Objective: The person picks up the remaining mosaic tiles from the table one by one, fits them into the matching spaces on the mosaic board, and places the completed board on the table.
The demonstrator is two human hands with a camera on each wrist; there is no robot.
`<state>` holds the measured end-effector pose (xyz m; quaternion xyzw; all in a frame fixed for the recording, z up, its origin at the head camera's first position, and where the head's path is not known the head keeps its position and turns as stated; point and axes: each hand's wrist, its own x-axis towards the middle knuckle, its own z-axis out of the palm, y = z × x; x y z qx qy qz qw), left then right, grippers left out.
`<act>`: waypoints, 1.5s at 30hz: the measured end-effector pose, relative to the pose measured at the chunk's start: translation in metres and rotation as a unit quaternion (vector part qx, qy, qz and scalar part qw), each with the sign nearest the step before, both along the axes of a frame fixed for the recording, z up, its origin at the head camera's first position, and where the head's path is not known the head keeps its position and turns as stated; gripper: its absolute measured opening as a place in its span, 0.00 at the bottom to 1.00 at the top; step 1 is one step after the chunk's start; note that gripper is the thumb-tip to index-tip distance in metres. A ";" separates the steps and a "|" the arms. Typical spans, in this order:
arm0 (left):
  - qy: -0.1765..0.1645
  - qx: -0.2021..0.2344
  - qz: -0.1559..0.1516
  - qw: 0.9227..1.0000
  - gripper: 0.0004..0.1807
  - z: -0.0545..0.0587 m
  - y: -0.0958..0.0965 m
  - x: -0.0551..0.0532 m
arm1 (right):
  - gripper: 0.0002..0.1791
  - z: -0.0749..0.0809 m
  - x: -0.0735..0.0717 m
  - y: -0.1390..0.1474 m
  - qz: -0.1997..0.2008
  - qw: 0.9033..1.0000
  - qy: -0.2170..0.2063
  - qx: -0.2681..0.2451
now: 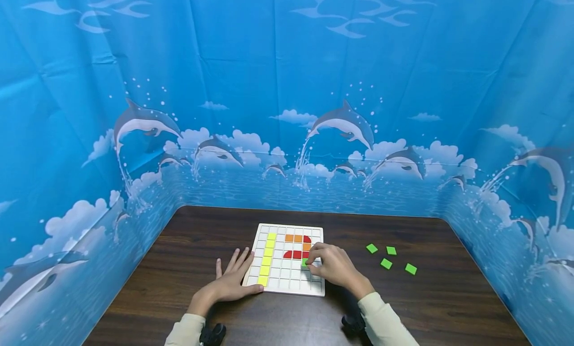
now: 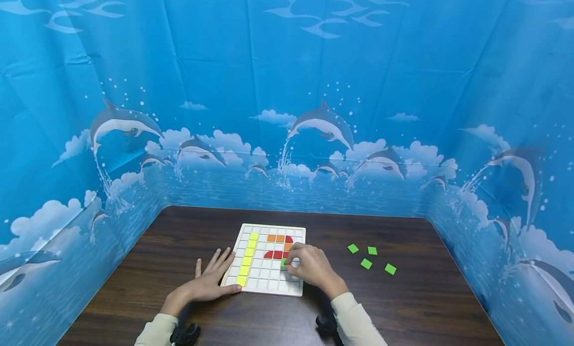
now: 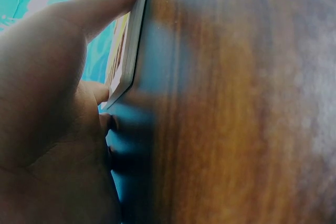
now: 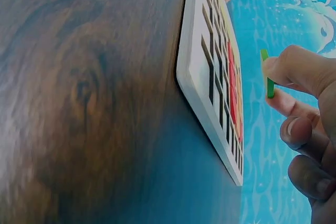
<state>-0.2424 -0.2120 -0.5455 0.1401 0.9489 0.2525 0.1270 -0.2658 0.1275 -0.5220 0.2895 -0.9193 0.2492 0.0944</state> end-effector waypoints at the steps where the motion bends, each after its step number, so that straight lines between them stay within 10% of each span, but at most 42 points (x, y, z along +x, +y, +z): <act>1: 0.002 0.005 0.000 1.000 0.62 -0.002 -0.001 0.000 | 0.02 0.000 0.000 -0.002 0.000 1.000 -0.002 -0.001; 45: 0.012 0.024 -0.016 1.000 0.61 -0.002 -0.003 0.001 | 0.04 -0.014 -0.018 -0.058 0.008 0.999 -0.007 0.047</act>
